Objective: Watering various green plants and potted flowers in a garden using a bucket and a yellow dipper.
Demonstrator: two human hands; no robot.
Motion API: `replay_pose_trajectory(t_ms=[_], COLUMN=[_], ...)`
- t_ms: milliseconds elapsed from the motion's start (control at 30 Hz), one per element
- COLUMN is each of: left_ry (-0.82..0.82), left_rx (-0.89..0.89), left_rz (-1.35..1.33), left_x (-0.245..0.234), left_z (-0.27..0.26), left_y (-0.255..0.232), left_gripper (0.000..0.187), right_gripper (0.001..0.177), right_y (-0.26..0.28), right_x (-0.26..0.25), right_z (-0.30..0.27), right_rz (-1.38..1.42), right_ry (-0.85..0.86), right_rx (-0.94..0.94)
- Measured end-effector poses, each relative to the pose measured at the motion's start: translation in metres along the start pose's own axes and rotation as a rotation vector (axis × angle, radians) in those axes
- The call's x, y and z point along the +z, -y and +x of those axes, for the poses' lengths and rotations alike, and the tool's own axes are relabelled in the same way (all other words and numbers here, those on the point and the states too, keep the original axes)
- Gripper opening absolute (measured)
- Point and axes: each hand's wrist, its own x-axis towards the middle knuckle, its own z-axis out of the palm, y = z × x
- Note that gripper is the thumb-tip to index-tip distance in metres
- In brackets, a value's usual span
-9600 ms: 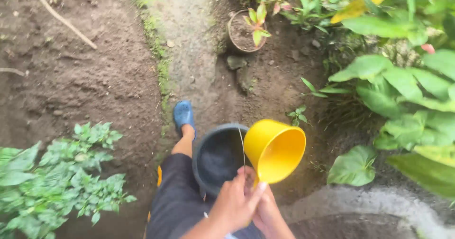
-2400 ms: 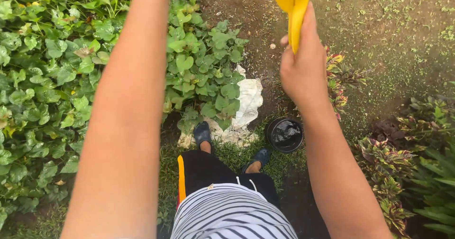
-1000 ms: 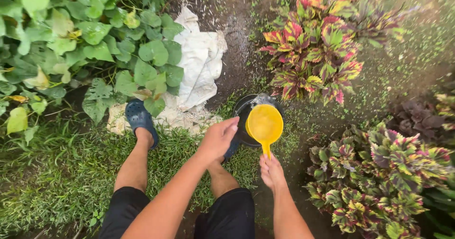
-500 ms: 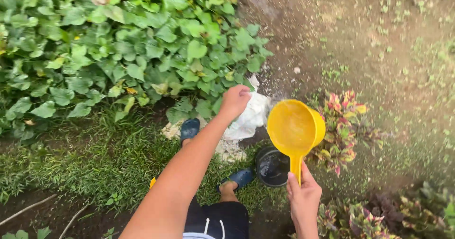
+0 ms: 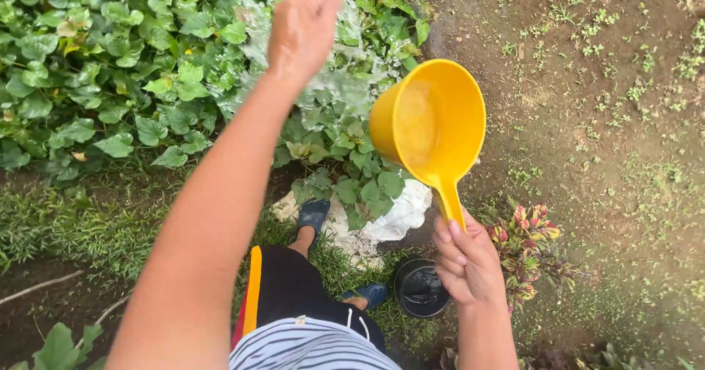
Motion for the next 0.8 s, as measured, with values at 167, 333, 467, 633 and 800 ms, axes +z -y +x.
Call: replay_pose_trajectory(t_ms=[167,333,467,633,800], left_ry=[-0.158,-0.103,0.083,0.072,0.159], left_rx=[0.135,-0.146,-0.384,-0.376,-0.435], left_rz=[0.190,0.238,0.134,0.027,-0.057], left_x=[-0.092,-0.100,-0.047,0.021,0.024], left_z=[-0.003,-0.027,-0.055,-0.071,-0.035], left_y=[0.028,0.099,0.160,0.201,0.181], left_gripper=[0.062,0.061,0.048,0.039,0.038], right_gripper=[0.031,0.041,0.050,0.056,0.054], right_y=[-0.010,-0.016,-0.039,-0.063,-0.058], right_x=[-0.044,-0.047,-0.035,-0.001,0.097], right_z=[-0.037,-0.053,-0.034,0.004,0.037], right_rz=[-0.035,-0.309,-0.618,-1.017,-1.249], right_ry=[-0.007,-0.289,-0.555,-0.518,-0.163], right_rx=[0.014,0.080,0.059,-0.017,-0.334])
